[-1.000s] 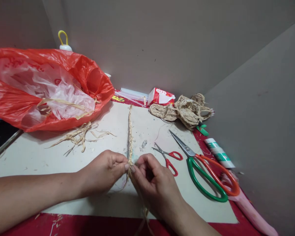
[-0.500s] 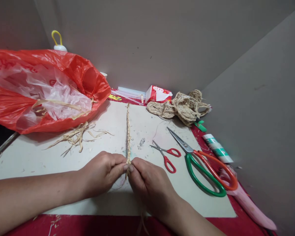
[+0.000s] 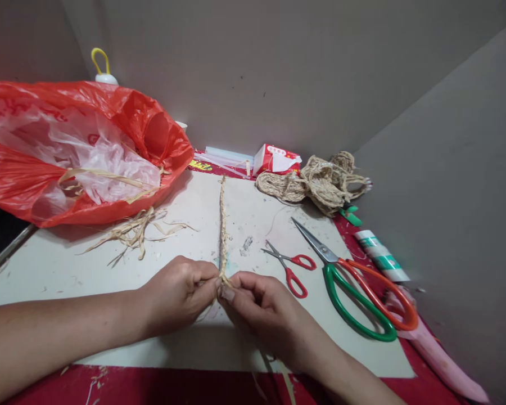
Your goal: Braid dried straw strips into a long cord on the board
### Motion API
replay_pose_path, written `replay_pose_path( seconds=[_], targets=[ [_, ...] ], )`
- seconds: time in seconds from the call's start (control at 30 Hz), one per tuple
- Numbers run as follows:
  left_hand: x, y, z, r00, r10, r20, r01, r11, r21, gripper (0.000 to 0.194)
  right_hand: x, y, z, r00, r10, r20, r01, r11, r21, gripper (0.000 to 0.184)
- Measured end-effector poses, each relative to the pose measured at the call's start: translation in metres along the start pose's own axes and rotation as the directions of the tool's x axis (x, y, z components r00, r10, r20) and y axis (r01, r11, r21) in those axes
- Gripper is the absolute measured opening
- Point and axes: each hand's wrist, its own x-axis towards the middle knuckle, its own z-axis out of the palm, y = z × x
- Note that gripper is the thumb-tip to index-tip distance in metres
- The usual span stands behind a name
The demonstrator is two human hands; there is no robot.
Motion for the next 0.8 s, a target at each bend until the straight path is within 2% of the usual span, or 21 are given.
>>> replay_pose_path(
  seconds=[0.2, 0.3, 0.43, 0.53, 0.63, 0.8],
  targets=[
    [-0.001, -0.001, 0.0, 1.0, 0.011, 0.007, -0.012, 0.998, 0.065, 0.028, 0.0, 0.002, 0.005, 0.996, 0.016, -0.091, -0.019, 0.999, -0.032, 0.026],
    [-0.002, 0.0, 0.0, 1.0, -0.011, 0.016, 0.01, 0.998, 0.062, 0.026, -0.001, 0.003, 0.01, 0.997, -0.016, -0.08, 0.014, 1.0, -0.022, 0.024],
    [0.0, 0.005, -0.001, 0.995, -0.093, 0.028, 0.097, 0.984, -0.151, 0.028, -0.004, 0.008, 0.014, 0.977, -0.209, -0.039, 0.2, 0.965, -0.173, 0.024],
    [0.001, 0.007, -0.001, 0.974, -0.191, 0.124, 0.225, 0.897, -0.38, 0.028, -0.006, 0.011, 0.018, 0.948, -0.315, -0.048, 0.285, 0.907, -0.311, 0.027],
    [0.002, 0.008, 0.001, 0.952, -0.25, 0.174, 0.305, 0.801, -0.515, 0.027, -0.009, 0.01, 0.022, 0.93, -0.358, -0.082, 0.276, 0.827, -0.49, 0.026],
    [0.001, 0.01, 0.005, 0.926, -0.322, 0.199, 0.372, 0.683, -0.628, 0.029, -0.012, 0.004, 0.027, 0.917, -0.387, -0.095, 0.198, 0.65, -0.734, 0.025]
  ],
)
